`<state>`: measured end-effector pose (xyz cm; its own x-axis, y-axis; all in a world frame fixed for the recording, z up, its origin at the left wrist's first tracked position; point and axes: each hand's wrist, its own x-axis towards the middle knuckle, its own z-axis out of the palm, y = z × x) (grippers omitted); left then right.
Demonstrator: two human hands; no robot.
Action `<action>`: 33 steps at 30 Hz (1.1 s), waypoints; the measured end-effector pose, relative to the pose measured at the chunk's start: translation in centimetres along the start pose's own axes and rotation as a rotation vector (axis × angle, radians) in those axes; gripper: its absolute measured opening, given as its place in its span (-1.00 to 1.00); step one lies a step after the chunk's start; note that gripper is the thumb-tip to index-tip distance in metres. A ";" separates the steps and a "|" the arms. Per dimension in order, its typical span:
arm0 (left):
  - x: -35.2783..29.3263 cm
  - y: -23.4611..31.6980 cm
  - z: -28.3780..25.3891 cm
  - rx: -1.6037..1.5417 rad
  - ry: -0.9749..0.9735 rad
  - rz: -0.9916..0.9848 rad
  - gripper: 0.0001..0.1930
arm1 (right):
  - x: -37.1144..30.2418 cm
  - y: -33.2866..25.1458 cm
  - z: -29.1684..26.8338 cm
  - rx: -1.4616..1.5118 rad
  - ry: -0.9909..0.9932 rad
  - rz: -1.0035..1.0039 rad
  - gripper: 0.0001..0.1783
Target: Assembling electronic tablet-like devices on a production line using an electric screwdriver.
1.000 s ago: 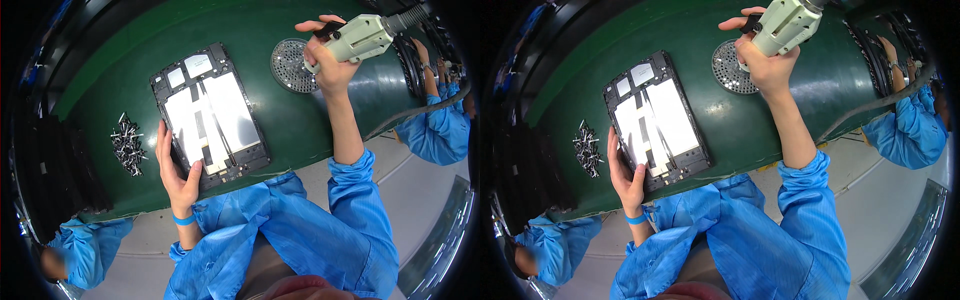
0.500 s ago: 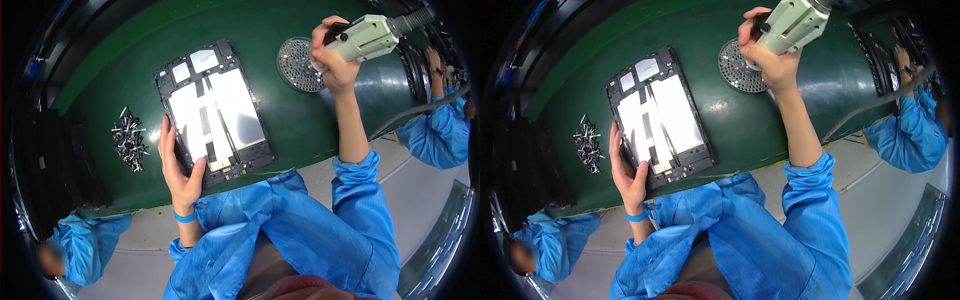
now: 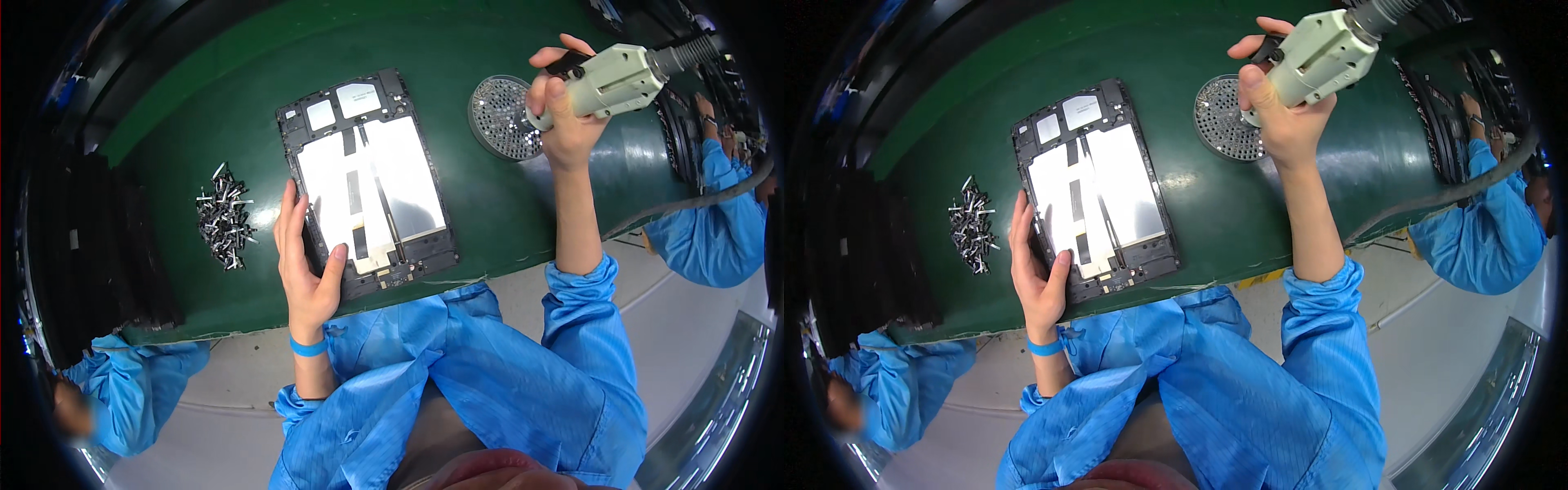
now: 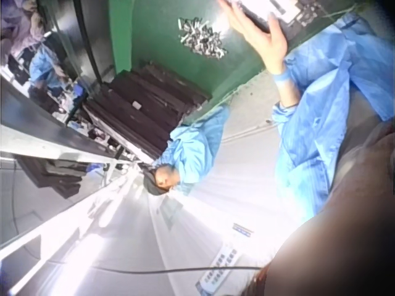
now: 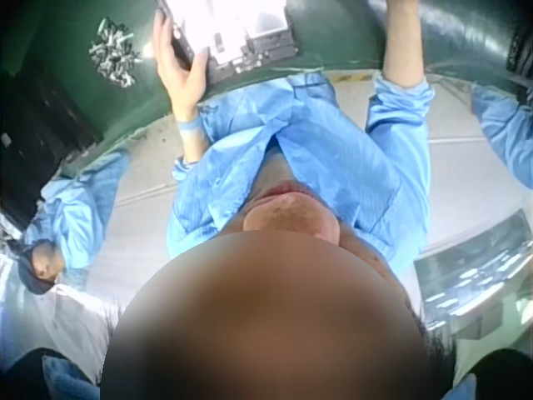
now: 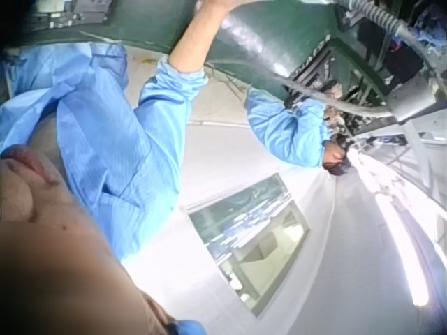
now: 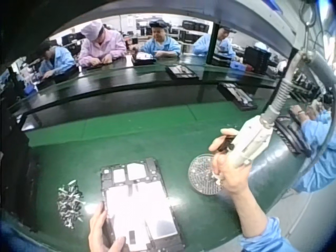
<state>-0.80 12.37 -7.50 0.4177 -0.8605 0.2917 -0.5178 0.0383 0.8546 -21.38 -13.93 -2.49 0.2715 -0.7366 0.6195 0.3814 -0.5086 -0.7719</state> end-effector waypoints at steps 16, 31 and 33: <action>-0.7 0.6 -3.8 0.233 0.325 0.022 -0.74 | 2.0 -1.8 5.0 0.205 -0.119 -0.037 -0.52; 1.7 -2.5 -10.0 0.692 0.015 0.141 -0.91 | 2.2 -1.5 9.1 0.309 -0.168 -0.038 -0.50; 1.6 -2.3 -9.8 0.685 0.027 0.154 -0.91 | 2.1 -1.7 9.0 0.303 -0.140 -0.038 -0.50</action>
<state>8.37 15.89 -4.84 0.3153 -0.8577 0.4061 -0.9229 -0.1775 0.3417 -13.51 -10.62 1.38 0.3627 -0.6406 0.6768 0.6335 -0.3632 -0.6832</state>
